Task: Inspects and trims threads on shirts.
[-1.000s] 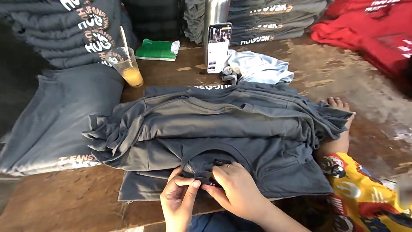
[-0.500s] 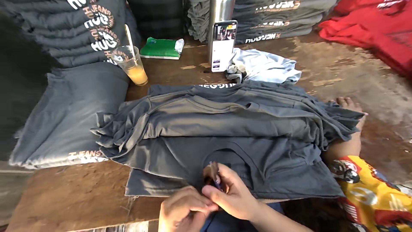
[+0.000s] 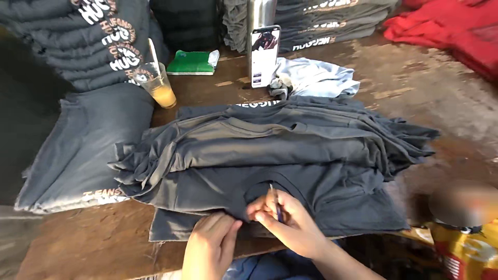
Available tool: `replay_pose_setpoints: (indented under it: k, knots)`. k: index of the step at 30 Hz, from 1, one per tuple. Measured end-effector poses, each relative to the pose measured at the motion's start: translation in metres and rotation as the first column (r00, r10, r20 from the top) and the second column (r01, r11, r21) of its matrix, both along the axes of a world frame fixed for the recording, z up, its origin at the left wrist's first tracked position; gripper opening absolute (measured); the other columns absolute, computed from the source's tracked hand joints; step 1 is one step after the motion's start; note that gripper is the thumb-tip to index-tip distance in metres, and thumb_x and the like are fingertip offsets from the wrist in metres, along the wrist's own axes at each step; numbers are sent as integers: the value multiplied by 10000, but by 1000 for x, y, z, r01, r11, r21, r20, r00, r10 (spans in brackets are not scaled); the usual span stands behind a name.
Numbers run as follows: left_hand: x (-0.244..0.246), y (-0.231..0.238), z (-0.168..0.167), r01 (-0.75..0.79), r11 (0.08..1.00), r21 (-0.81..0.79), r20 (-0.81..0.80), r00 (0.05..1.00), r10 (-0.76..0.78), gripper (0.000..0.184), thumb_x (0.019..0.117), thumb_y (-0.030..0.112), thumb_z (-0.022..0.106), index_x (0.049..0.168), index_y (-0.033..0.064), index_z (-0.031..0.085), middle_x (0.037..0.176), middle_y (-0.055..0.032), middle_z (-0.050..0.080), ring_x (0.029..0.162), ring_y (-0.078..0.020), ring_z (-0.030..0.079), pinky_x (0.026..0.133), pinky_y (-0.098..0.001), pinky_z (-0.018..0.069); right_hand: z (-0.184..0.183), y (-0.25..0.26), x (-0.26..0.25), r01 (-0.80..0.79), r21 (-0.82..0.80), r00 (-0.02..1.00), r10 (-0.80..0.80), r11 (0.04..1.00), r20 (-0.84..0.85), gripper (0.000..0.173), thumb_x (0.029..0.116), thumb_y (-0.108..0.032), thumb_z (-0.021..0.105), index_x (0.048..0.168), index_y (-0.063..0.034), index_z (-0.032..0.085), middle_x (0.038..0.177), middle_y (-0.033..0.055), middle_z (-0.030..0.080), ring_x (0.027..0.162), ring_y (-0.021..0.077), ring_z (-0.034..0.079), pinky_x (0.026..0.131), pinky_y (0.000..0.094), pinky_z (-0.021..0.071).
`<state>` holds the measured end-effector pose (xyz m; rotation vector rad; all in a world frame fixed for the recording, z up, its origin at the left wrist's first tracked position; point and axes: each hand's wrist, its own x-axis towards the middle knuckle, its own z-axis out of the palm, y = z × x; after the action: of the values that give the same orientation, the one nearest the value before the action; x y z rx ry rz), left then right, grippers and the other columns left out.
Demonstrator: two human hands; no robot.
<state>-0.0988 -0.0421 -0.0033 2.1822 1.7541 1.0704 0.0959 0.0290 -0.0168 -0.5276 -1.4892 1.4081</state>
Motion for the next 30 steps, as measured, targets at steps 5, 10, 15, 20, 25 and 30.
replay_pose_setpoints:
  k: [5,10,15,20,25,30]
  knots:
    - [-33,-11,9,118,992,55,151,981,-125,174,1000,316,667,988,144,691,956,41,692,1000,-25,647,918,-196,526,39,32,112,34,406,762,-287,913,581,256,960,-155,607,1089,33,721,1035,161,742,912,183,688,838,332,563]
    - [-34,7,2,-166,984,60,-129,977,173,418,887,328,648,1242,114,703,1340,-219,615,1264,-397,533,1065,-520,361,23,51,165,-39,441,460,-375,897,805,243,751,-203,760,846,-22,630,869,144,660,841,331,636,753,516,511]
    - [-29,28,10,-216,975,45,-64,974,218,355,835,63,487,1071,30,750,1232,-172,704,1206,-351,623,992,-550,438,29,55,160,95,405,505,-395,909,767,86,817,-35,617,794,48,615,760,193,619,723,296,600,662,455,476]
    - [-33,92,73,-258,965,36,-277,926,258,337,946,71,446,1112,13,733,989,-228,736,929,-436,710,780,-648,504,46,105,164,269,566,439,-623,779,648,185,820,-61,669,695,-51,533,594,51,497,537,192,505,476,414,388]
    - [-58,188,46,-301,937,-178,-393,895,213,337,1038,86,530,1359,37,621,1326,-274,610,1271,-500,549,1005,-726,402,38,149,155,400,577,284,-695,712,661,251,888,-109,762,744,-25,574,657,134,565,598,311,578,523,528,450]
    - [-68,187,9,-61,935,350,-299,938,174,294,965,144,594,1200,13,714,1184,-242,670,1138,-460,604,912,-612,452,20,138,159,482,581,266,-741,656,616,330,891,-166,793,769,65,591,904,244,614,837,402,630,737,585,518]
